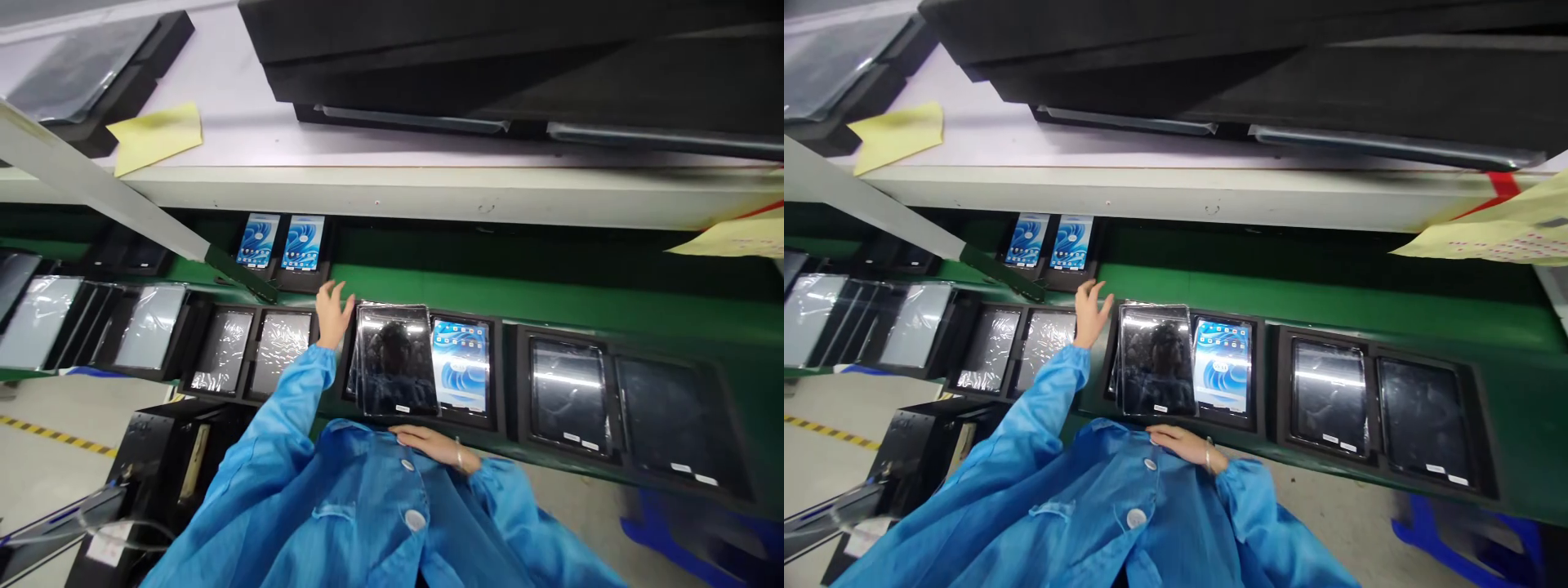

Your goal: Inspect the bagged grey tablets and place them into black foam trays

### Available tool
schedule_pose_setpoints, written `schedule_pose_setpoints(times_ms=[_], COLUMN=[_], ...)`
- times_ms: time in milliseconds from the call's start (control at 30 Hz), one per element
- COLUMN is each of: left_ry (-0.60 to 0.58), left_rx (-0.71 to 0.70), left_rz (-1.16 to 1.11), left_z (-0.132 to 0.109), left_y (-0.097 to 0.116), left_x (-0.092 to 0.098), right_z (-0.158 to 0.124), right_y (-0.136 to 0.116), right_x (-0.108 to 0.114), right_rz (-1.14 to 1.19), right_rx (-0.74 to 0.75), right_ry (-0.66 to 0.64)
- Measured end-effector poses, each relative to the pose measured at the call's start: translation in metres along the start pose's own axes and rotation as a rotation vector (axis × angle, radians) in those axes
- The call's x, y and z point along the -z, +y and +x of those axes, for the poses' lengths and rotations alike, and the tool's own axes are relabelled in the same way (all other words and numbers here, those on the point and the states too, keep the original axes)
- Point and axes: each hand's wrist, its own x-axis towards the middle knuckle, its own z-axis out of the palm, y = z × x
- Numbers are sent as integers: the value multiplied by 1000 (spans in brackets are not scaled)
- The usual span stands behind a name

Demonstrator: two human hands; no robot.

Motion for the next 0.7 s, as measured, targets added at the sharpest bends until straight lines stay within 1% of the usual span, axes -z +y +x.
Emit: schedule_pose_setpoints(times_ms=[33, 67, 133, 200, 233, 267, 333, 367, 433, 500, 567, 633, 700], left_ry=[47, 59, 39, 21, 25, 35, 70, 89, 123, 151, 172, 181, 173], left_rx=[38, 72, 134, 189, 216, 242, 284, 297, 302, 285, 253, 214, 185], left_rz=[-1, -7, -29, -47, -53, -59, -77, -92, -133, -185, -240, -294, -344], left_z=[-22, -45, -89, -124, -136, -144, -150, -149, -145, -144, -146, -149, -150], left_y=[-6, -11, -17, -16, -15, -13, -11, -11, -12, -10, -6, 1, 6], left_x=[0, -4, -24, -51, -63, -74, -86, -88, -84, -77, -71, -69, -70], right_z=[-10, -18, -24, -13, -2, 12, 42, 55, 74, 80, 78, 73, 71], right_y=[0, 0, -2, -8, -11, -15, -20, -22, -23, -21, -19, -17, -16], right_x=[10, 20, 39, 51, 53, 53, 47, 43, 37, 36, 38, 42, 45], right_rz=[-45, -86, -156, -220, -250, -277, -317, -331, -351, -362, -366, -367, -366], right_rx=[29, 59, 123, 198, 238, 278, 341, 361, 384, 392, 398, 403, 406], right_ry=[78, 181, 440, 690, 776, 828, 869, 883, 920, 952, 960, 955, 948])
